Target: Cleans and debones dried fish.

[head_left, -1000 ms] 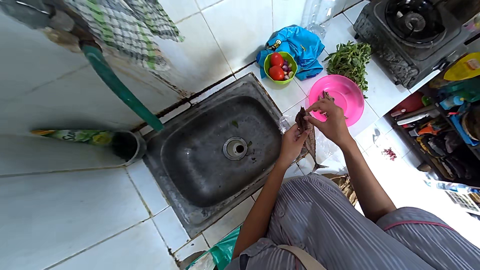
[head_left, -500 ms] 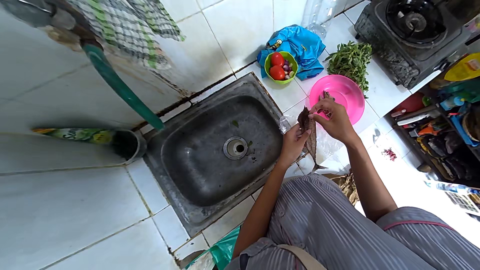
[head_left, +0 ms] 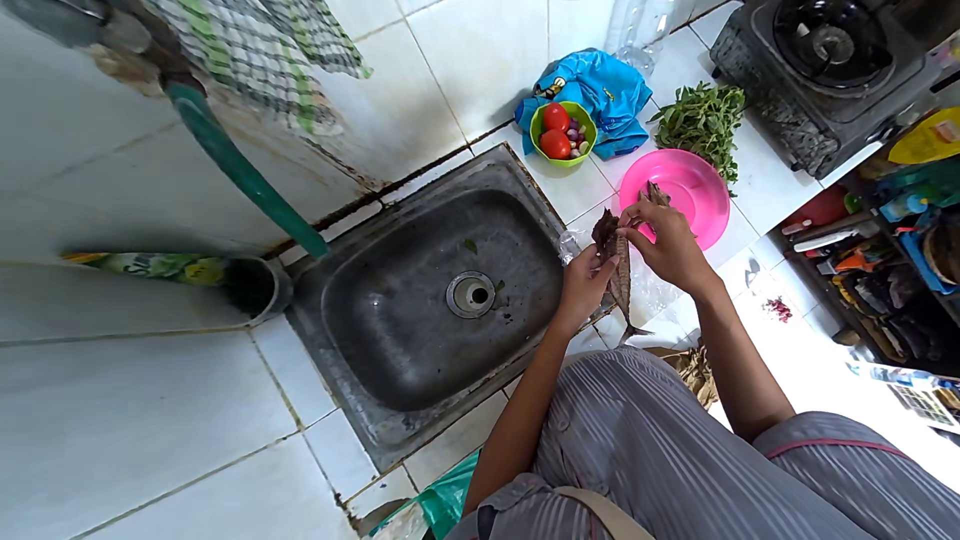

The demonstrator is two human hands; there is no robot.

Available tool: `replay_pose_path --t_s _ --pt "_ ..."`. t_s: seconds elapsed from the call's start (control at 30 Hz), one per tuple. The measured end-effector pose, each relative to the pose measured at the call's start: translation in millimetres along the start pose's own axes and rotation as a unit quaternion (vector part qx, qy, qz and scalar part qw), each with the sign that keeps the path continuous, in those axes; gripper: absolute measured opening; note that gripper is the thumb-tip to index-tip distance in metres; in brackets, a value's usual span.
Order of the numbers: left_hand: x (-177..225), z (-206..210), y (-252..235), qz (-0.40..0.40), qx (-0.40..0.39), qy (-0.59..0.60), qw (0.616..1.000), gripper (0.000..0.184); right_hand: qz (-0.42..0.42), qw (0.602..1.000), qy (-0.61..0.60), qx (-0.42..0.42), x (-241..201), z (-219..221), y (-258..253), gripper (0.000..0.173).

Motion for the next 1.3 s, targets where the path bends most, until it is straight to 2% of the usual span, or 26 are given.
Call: replay_pose_path --t_s 0.27,0.53,0.57,0.67,0.7,0.8,0.83,1.0,1.3 --pt "-1 -3 -1 0.001 -0.007 0.011 1.0 0.027 0.0 0.999 0.031 -0.013 -7 -2 -2 0.015" --pt "-4 -7 0 -0.018 -0.023 0.026 0.999 0.032 -0.001 0.999 -0.015 -0.048 -6 -6 -2 0.014" --pt "-5 -7 1 -0.025 -0.02 0.032 0.999 0.034 -0.003 0.998 -0.029 -0.051 -6 -8 -2 0.014" --pt "-5 -8 0 -0.061 -0.011 0.062 0.996 0.056 -0.007 0.996 -0.065 -0.061 -6 -11 -2 0.015" --pt "-5 -9 0 -0.065 -0.008 0.071 0.995 0.056 -0.01 0.995 -0.075 -0.062 -7 -12 -1 0.015" --pt "-2 -11 2 -0.059 0.003 0.07 0.996 0.034 -0.012 0.993 -0.097 -0.062 -11 -17 0 0.015" --pt "-2 -13 2 -0.054 0.002 0.064 0.996 0.033 -0.01 0.993 -0.101 -0.064 -13 -19 0 0.015" --pt "-3 -17 1 -0.033 -0.004 0.053 0.998 0.048 -0.021 0.991 -0.112 -0.067 -22 -26 4 0.016" --pt "-5 -21 0 -0.041 0.01 0.058 0.997 0.052 -0.028 0.992 -0.109 -0.06 -39 -44 9 0.014"
Point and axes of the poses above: each hand's wrist, its own y-axis away from the middle knuckle, its own z-axis out of the palm, x = y × z, the point moved 2 cm from there along -y, towards the middle knuckle, and after that the axes turned 8 degrees about -z, right-handed, at the moved point
